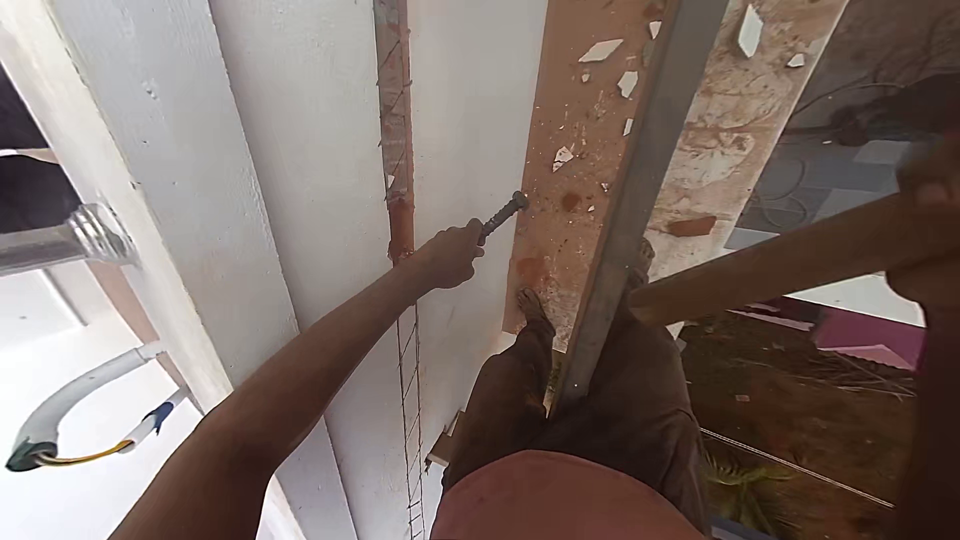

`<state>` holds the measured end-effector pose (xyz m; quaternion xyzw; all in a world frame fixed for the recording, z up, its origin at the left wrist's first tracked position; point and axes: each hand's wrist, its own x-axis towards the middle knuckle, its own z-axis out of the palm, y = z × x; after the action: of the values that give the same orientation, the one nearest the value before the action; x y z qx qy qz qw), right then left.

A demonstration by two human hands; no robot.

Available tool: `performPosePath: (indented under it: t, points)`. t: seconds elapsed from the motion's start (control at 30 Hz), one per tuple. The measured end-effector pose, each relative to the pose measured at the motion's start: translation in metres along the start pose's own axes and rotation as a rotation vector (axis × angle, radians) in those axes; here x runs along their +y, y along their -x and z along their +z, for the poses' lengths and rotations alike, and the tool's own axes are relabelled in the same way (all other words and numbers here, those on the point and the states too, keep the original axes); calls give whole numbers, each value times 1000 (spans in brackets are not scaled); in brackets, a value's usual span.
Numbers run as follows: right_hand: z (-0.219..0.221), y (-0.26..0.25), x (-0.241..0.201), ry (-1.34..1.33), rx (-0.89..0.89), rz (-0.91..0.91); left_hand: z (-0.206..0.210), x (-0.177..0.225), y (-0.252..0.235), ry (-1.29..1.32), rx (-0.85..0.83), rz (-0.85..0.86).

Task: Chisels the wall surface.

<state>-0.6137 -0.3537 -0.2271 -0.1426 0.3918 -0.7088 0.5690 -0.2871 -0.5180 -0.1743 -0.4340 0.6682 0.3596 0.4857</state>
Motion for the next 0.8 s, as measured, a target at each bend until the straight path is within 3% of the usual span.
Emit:
performPosePath:
  t: [0.03,0.07,0.13,0.17,0.2,0.27,0.37,0.47,0.53,0.63,0.7,0.73,0.8]
  points:
    - [42,12,14,121,214,89,2,-2,1,-1,1,-6]
    - [74,26,29,288,259,317,4,-5,-1,-18,3,-18]
    - [91,38,57,465,-4,905,-4,-13,-16,-95,-2,-58]
    - [85,51,58,482,-143,1120,0,-15,-16,-105,-28,-81]
    - [73,66,48,493,-230,1220,9,-13,-10,-88,-49,-97]
    - [48,63,21,529,-235,1053,-10,-11,-20,-78,31,-80]
    - [32,67,-25,500,-32,603,3,-9,-1,-45,-9,-48]
    - [35,45,-30,305,114,226,-1,-9,7,-15,4,-24]
    - [62,53,-29,311,167,258,0,-10,12,6,5,1]
    - [76,74,-7,291,64,680,-3,-9,14,0,-21,-1]
    - [71,71,-2,268,-27,864,-4,-10,11,3,-8,-3]
    - [67,69,-9,284,-52,869,-1,-11,10,10,-5,-5]
    - [54,56,-41,339,-60,684,1,-12,9,8,5,-11]
